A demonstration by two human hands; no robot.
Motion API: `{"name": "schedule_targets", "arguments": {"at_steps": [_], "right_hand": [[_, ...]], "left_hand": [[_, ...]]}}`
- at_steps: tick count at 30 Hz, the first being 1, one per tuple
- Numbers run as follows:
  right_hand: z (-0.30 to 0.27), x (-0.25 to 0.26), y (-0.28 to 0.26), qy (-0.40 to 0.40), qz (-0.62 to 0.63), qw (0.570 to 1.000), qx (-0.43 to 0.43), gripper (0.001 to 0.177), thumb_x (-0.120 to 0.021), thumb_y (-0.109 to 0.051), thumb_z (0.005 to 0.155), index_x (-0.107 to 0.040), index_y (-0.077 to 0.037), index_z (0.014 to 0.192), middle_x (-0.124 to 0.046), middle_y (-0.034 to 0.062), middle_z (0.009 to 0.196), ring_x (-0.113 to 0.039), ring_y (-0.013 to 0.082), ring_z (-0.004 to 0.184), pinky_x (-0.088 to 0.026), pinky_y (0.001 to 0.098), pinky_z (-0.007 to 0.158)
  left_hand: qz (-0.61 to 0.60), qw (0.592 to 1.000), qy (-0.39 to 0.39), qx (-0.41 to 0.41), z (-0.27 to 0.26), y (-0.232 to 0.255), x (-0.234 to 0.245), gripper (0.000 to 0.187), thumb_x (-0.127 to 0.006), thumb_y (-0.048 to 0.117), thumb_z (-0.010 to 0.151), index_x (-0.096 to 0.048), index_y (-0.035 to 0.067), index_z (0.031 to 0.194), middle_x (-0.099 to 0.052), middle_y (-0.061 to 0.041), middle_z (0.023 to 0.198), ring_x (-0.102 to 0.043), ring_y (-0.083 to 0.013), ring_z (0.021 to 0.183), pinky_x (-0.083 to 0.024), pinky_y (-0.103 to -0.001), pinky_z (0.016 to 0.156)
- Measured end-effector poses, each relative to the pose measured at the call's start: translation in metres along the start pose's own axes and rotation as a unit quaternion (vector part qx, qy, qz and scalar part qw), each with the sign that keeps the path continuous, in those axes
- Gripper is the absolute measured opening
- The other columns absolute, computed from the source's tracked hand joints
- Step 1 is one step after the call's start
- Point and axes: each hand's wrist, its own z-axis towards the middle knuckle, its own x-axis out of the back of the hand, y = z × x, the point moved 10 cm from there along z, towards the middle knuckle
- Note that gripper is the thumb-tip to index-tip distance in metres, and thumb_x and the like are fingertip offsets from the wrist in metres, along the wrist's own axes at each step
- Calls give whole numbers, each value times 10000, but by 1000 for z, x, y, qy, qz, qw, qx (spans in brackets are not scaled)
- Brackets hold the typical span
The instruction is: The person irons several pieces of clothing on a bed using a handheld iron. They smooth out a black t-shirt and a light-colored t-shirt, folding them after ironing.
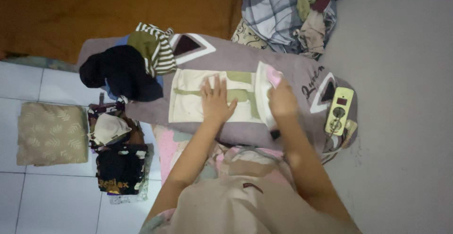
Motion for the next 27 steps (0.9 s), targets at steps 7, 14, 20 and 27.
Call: {"name": "schedule_targets", "arguments": {"at_steps": [7, 14, 20, 27], "right_hand": [[-23, 45, 96, 18, -91, 993, -71, 475, -610, -312, 1020, -500, 61, 1294, -657, 331, 1108, -669, 504, 982, -531, 560, 868], [-20, 89, 136, 51, -57, 979, -190, 521, -614, -350, 1034, -501, 74, 1316, -644, 341, 1232, -630, 535, 1114, -484, 580, 968], [-15, 87, 159, 85, -13, 985, -147, 499, -622, -277, 953, -494, 68, 1291, -632, 340, 1209, -622, 530, 1084, -451, 583, 974], [-18, 82, 166, 102, -10, 985, -138, 419, -586, -245, 992, -514, 66, 1263, -639, 338, 1174, -632, 538, 1025, -464, 603, 916]], "left_hand": [[-31, 975, 124, 179, -21, -91, 68, 782, -601, 483, 964, -356, 56, 1573, -131, -337, 1671, -71, -484, 1546, -88, -633, 1215], [-174, 909, 37, 376, -37, -168, 36, 645, -694, 370, 911, -509, -51, 1363, -500, -305, 1442, -593, -473, 1234, -498, -523, 1017], [-365, 894, 154, 206, 4, -146, 27, 514, -659, 178, 872, -549, -50, 1320, -704, -284, 1201, -696, -421, 1130, -538, -468, 969], [-308, 948, 20, 76, 34, 80, -7, 558, -612, 175, 927, -470, -2, 1437, -715, -281, 978, -697, -469, 950, -540, -526, 826]]}}
